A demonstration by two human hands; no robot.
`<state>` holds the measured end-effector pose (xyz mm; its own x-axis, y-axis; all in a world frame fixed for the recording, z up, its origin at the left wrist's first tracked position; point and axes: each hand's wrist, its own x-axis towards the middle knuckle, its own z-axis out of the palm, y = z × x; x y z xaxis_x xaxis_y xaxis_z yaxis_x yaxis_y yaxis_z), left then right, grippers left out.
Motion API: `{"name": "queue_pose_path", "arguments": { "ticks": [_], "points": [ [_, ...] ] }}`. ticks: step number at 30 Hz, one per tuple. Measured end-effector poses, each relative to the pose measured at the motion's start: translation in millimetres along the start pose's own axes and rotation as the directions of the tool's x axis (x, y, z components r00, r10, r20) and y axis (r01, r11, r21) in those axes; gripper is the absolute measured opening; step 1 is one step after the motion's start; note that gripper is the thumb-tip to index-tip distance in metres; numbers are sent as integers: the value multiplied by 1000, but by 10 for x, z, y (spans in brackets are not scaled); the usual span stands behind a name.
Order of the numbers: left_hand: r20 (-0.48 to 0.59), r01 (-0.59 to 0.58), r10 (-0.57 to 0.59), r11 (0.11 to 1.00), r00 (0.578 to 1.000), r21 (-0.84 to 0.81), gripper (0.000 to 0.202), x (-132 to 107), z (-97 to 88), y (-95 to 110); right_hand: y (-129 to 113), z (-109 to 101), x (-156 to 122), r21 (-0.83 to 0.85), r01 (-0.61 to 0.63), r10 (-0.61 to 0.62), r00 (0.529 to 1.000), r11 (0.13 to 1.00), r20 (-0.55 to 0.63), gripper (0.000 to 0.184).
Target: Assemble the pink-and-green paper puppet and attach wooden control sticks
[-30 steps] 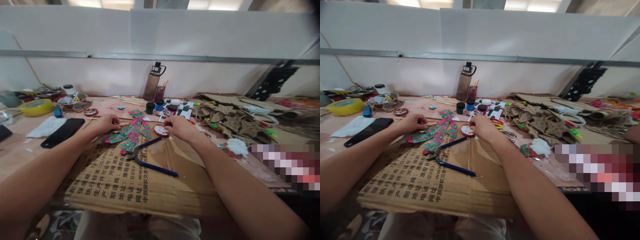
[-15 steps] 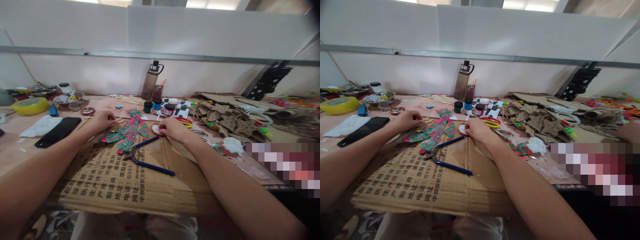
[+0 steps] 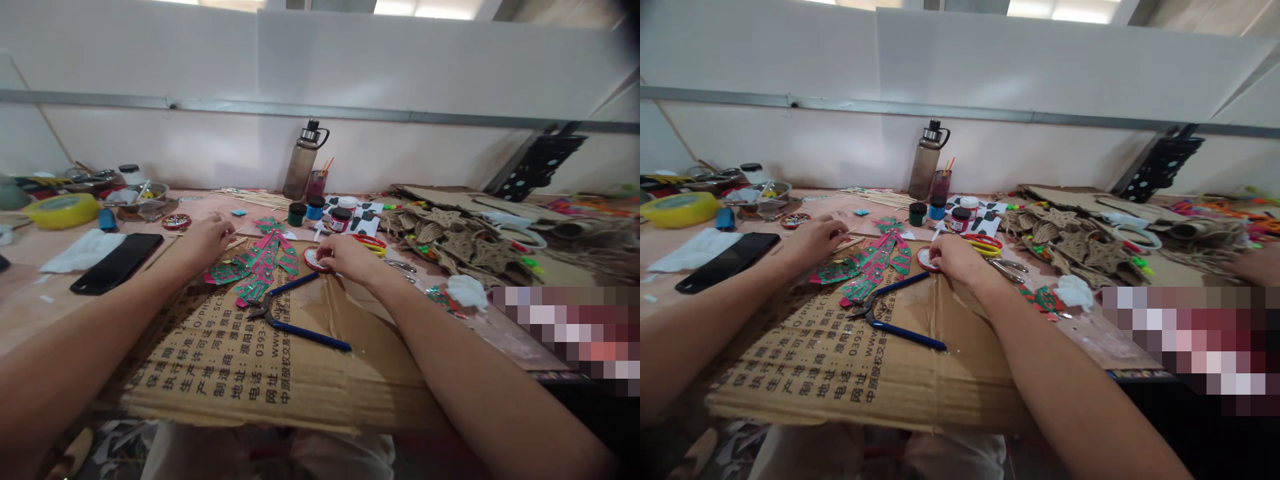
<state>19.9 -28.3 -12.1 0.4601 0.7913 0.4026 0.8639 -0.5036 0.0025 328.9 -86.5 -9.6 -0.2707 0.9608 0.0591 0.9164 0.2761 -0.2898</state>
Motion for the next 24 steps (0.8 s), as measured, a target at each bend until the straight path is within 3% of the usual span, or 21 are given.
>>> {"name": "queue_pose_path", "arguments": {
  "ticks": [4, 10, 17, 24],
  "points": [
    [7, 7, -7, 1000, 1000, -10, 31, 3, -6, 52, -12, 36, 21, -2, -5, 5, 1000, 1000, 4, 13],
    [-1, 7, -7, 999, 1000, -48, 31, 12, 3, 79, 32, -2, 48, 1, -18, 18, 995, 1000, -98, 17],
    [-2, -13, 13, 999, 1000, -52, 31, 15, 33, 48, 6, -34, 18, -64, -66, 66, 998, 996, -15, 16],
    [13, -35, 36, 997, 999, -70, 33, 15, 25, 57, -8, 5, 13, -54, 40, -39, 999, 998, 15, 14]
  ]
}}
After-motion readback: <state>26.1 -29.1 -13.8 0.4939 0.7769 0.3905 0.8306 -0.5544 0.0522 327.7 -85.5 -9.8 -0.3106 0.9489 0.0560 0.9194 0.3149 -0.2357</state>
